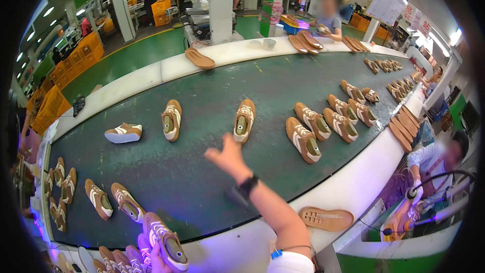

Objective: Inspecting manufactured shoes on a conveyor belt and adjusting a wearable sensor.

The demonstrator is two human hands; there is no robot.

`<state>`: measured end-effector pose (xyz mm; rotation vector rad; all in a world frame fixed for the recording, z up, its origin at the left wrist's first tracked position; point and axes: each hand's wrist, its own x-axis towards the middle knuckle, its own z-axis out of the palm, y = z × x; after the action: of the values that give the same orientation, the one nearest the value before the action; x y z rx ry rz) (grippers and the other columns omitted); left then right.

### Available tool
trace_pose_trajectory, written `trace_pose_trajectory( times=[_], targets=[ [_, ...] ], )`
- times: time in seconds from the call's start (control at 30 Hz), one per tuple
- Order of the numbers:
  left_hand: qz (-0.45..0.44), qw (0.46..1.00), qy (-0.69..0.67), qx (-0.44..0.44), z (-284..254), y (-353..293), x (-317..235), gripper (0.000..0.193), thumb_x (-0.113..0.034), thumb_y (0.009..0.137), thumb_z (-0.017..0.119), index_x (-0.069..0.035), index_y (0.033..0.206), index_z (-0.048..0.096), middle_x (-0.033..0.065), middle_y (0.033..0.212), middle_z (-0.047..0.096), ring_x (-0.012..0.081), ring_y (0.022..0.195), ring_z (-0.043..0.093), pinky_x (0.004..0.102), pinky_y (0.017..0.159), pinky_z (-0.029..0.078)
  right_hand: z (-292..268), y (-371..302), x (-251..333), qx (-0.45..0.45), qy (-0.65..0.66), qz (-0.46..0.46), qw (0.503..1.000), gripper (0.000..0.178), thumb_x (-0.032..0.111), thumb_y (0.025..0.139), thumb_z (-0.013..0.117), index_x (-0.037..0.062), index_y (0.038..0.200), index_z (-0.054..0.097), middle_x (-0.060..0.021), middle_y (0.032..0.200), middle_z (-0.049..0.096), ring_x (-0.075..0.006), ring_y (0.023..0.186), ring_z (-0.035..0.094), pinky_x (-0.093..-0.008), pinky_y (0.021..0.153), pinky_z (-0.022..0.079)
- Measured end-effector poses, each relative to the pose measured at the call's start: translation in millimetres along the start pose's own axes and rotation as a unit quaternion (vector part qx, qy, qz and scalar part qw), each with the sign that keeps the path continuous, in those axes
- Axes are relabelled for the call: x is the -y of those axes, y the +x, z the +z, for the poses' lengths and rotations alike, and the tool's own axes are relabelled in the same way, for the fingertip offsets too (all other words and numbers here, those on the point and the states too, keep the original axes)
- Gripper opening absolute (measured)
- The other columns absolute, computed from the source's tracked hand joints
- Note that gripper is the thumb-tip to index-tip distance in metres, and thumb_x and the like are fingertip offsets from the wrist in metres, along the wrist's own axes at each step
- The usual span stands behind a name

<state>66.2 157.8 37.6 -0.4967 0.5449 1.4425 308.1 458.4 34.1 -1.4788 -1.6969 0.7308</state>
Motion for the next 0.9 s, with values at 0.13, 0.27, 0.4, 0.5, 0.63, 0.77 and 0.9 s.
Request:
trace_pose_trajectory(
  times=[0.13,0.27,0.4,0.5,0.63,0.77,0.9],
  targets=[
    [0.03,0.994,0.095,-0.035,-10,12,4,0.058,-0.037,0.089,0.053,0.0,0.131,0.038,0.0179,0.129,0.046,0.0317,0.116,0.047,0.0439,0.102,0.035,-7,119,-100,-0.207,-0.078,0.216,0.951,0.092,0.034,0.058,0.079,-0.006,0.126,0.03,-0.0266,0.129,0.036,-0.0385,0.125,0.032,-0.0427,0.102,0.032],
    [0.079,0.976,0.177,-0.097,-40,-12,3,0.048,-0.032,0.092,0.05,-0.001,0.127,0.043,0.0144,0.124,0.051,0.0269,0.113,0.049,0.0387,0.102,0.036,30,115,-117,-0.159,-0.001,0.299,0.941,0.079,0.024,0.061,0.076,-0.0053,0.121,0.033,-0.0283,0.125,0.043,-0.0393,0.115,0.046,-0.0415,0.094,0.041],
    [0.079,0.956,0.252,-0.128,-50,-33,6,0.039,-0.026,0.095,0.045,-0.001,0.125,0.047,0.0121,0.121,0.054,0.0234,0.113,0.049,0.0341,0.102,0.036,-4,78,-133,-0.1,0.201,0.267,0.937,0.073,0.014,0.06,0.074,-0.0078,0.118,0.036,-0.025,0.106,0.056,-0.0307,0.095,0.06,-0.0404,0.082,0.048],
    [-0.01,0.988,0.15,0.043,-52,-37,-1,0.075,-0.054,0.088,0.044,0.002,0.136,0.027,0.0237,0.134,0.039,0.0388,0.119,0.044,0.0538,0.101,0.035,-17,-13,-68,0.204,0.533,0.268,0.776,0.043,0.007,0.079,0.063,-0.0003,0.119,0.047,-0.0083,0.109,0.059,-0.0194,0.095,0.06,-0.0352,0.078,0.051],
    [-0.049,0.959,0.258,0.105,-26,-45,-7,0.092,-0.071,0.08,0.036,0.003,0.135,0.029,0.0242,0.125,0.046,0.0427,0.106,0.052,0.0536,0.09,0.044,-47,-163,29,0.239,0.529,0.229,0.782,0.07,0.008,0.067,0.068,0.0012,0.131,0.04,-0.0074,0.121,0.053,-0.0183,0.108,0.052,-0.0308,0.095,0.04],
    [-0.12,0.962,0.203,0.138,-25,-70,0,0.087,-0.066,0.08,0.044,0.008,0.126,0.037,0.0227,0.111,0.053,0.0362,0.101,0.056,0.0461,0.088,0.047,-55,-261,78,0.298,0.515,0.241,0.767,0.078,0.008,0.06,0.068,0.0019,0.132,0.038,-0.006,0.119,0.053,-0.0171,0.11,0.05,-0.0288,0.095,0.038],
    [-0.163,0.934,0.233,0.215,-61,-86,-7,0.081,-0.06,0.08,0.049,0.009,0.122,0.04,0.0211,0.108,0.055,0.0344,0.1,0.056,0.0432,0.087,0.047,-49,-315,106,0.306,0.549,0.24,0.74,0.082,0.007,0.059,0.067,0.0024,0.134,0.034,-0.0062,0.119,0.051,-0.0181,0.11,0.048,-0.0295,0.095,0.037]
  ],
)
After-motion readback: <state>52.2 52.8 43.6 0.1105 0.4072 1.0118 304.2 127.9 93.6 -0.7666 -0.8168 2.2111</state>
